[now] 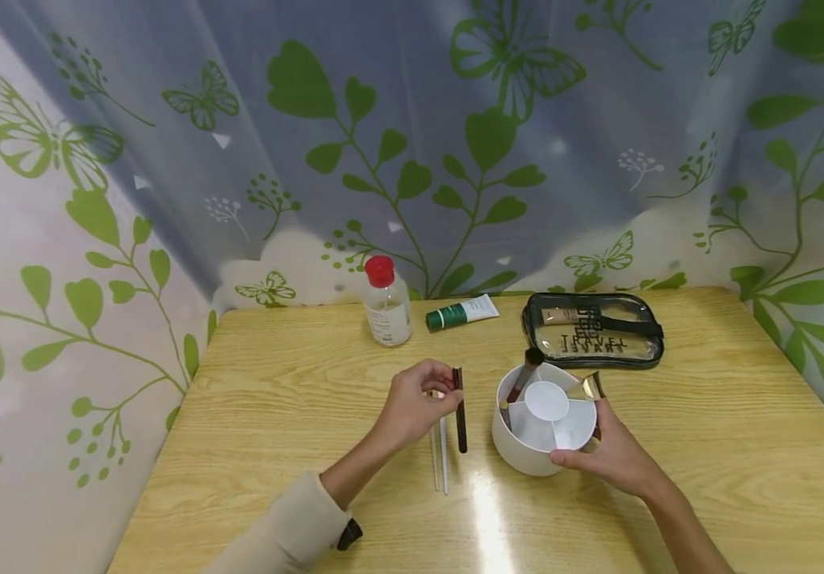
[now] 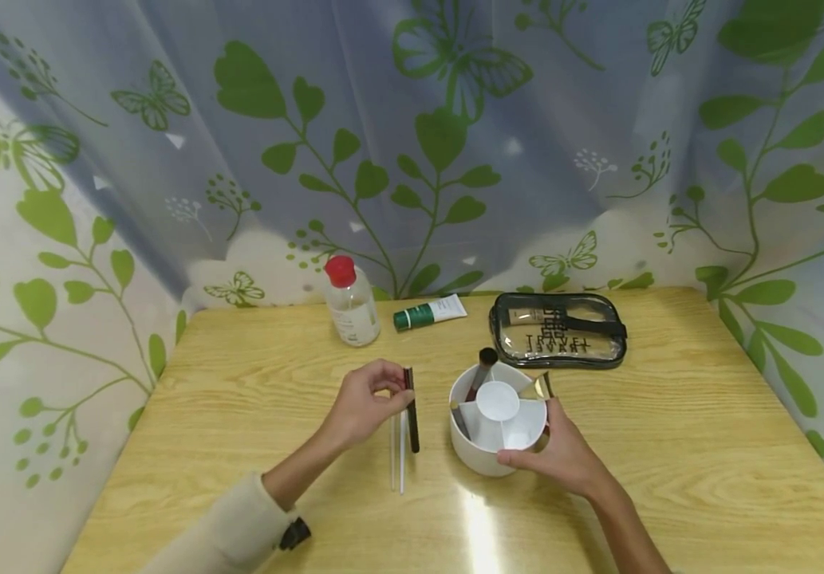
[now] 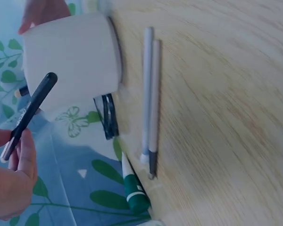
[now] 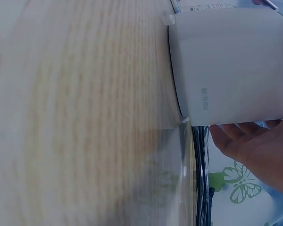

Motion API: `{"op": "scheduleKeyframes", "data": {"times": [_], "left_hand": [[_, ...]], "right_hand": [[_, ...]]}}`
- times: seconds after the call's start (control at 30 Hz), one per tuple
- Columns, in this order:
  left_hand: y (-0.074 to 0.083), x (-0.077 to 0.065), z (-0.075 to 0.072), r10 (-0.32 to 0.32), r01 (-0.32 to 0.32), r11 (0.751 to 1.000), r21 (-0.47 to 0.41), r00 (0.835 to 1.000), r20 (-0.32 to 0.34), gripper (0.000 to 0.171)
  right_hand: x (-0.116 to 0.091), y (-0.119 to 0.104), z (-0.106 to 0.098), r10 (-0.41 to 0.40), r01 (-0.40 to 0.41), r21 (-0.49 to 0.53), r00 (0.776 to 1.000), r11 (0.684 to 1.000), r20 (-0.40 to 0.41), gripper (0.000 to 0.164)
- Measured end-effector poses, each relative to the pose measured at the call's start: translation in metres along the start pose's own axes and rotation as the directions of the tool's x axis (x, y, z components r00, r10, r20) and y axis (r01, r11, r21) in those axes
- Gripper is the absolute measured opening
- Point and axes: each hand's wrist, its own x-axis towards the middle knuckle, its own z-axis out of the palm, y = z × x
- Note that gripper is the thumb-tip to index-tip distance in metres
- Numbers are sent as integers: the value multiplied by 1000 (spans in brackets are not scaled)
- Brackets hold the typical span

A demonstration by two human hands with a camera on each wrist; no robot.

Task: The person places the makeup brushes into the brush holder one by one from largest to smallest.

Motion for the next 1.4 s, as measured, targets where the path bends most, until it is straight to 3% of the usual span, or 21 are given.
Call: {"op": "scheduleKeyframes", "data": {"times": [0.13,0.23,0.43,0.6,0.73,0.97,1.2,1.4], "left_hand": [[6,-1,6,13,-12,981,-194,1000,4,24],[10,-2,12,34,-32,960,-279,999,4,27],[15,-2,20,91,-96,946,-308,995,-32,27],[16,-2,25,100,-113,941,-320,993,-55,27],[14,-2,29,98,-109,947,-301,994,-52,26],[10,-7,36,97,-105,978,-179,994,-53,24],[8,-9,44,164,-167,980,-109,986,-28,19],[4,-11,50,231,-231,972,36,973,-15,12]], "right_hand": [[0,0,0,8,-8,-9,1000,1000,2,84],[0,0,0,15,-15,-14,1000,1000,4,84],[1,1,-1,34,-34,-20,999,999,6,83],[1,1,0,33,-33,-18,999,999,8,82],[1,0,-1,34,-34,-20,999,999,8,80],[2,-2,-1,51,-50,-31,999,998,16,81],[2,-1,-2,52,-52,-26,998,998,20,83],[2,0,-1,41,-41,-11,999,999,17,82]]}}
